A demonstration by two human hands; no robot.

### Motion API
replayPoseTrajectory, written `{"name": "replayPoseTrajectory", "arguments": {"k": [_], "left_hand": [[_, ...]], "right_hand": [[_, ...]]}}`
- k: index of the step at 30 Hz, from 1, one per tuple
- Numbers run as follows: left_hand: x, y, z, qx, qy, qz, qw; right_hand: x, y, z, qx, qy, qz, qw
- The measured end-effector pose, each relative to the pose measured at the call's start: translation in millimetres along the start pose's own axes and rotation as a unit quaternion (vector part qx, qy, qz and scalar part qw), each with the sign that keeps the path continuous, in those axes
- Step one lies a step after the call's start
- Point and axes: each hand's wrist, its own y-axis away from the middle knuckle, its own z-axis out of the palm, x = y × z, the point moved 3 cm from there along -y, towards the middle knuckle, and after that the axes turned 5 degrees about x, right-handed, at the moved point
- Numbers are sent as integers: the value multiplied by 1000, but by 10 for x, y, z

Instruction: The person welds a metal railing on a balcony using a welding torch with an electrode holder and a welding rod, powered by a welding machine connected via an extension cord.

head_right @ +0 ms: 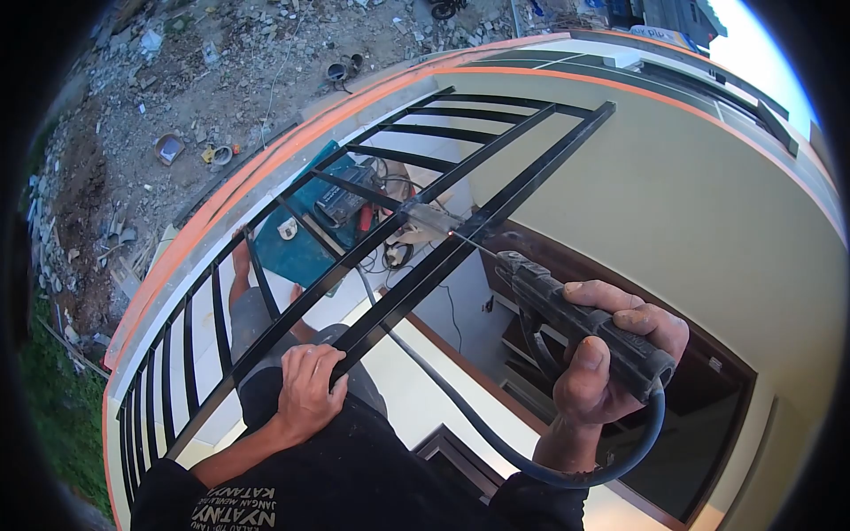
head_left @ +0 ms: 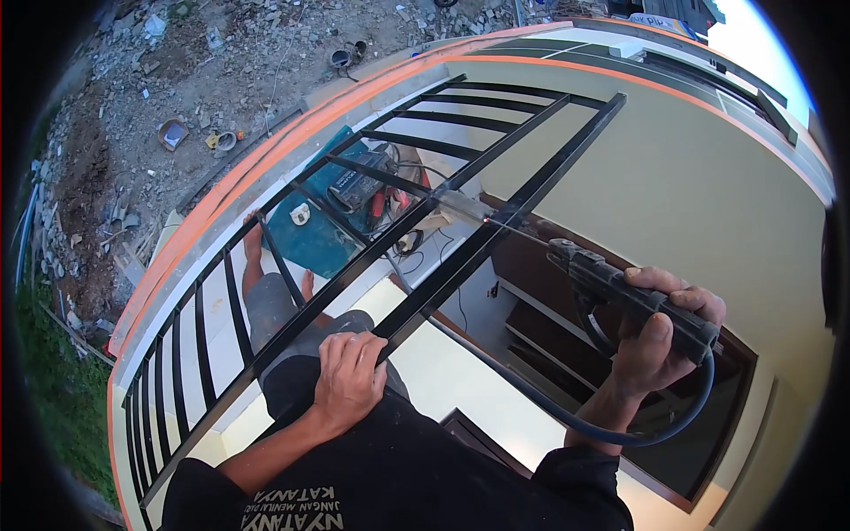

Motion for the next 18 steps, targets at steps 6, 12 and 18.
{"name": "replayPoseTrajectory", "arguments": {"k": [6, 12, 18], "left_hand": [[-7, 2, 6, 7, -1, 9, 1000], [0, -1, -5, 1, 2, 1, 1000], [-8, 6, 3, 2, -1, 3, 1000]], "right_hand": [[12, 12, 27, 19, 0, 13, 1000], [7, 2, 23, 11, 0, 5, 1000], [-1, 2, 14, 3, 1, 14, 1000]]}}
